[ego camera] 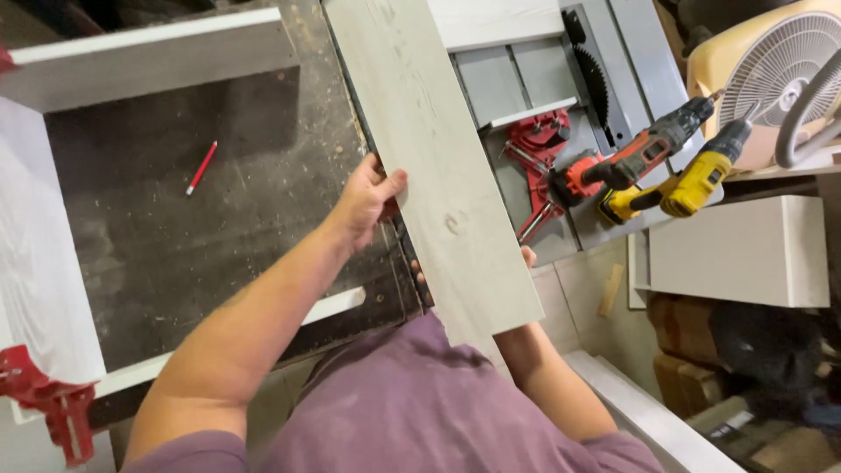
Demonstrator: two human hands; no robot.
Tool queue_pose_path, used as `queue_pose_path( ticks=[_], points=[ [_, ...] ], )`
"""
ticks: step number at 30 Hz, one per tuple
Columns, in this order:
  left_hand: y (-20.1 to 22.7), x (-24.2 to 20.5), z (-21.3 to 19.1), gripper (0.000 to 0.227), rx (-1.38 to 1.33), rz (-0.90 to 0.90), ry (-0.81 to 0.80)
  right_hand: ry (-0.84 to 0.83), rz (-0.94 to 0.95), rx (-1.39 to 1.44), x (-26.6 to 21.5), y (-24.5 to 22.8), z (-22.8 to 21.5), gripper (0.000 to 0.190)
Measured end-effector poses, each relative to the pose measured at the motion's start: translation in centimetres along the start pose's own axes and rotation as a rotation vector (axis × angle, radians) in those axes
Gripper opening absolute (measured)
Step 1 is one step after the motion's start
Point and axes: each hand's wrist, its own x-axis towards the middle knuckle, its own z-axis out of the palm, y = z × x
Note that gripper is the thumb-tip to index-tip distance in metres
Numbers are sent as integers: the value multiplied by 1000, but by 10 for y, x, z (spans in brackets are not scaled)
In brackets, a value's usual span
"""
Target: Assembling a rectangular wooden frame by positioning panels and securing the corners with specialized woodworking clamps.
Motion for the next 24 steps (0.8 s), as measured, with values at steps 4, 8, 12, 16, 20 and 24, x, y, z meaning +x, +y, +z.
queue_pose_path(
  ticks=[4,8,12,16,20,24],
  points=[
    [12,-10,-16,34,19,-13,35,-58,50,6,17,15,1,111],
    [-12,9,-50,32,-16,-13,112,-136,108,7,20,54,-58,109],
    [-30,22,-85,35,83,-115,179,-198,183,18,12,62,-52,108],
    [-38,26,-107,37,92,-160,270,-238,249,37,4,67,-46,107],
    [-60,43,-132,37,181,-139,315,-300,305,51,16,47,-10,105],
    [-55,36,-131,38,143,-163,317,-368,355,66,53,19,71,104]
  ],
)
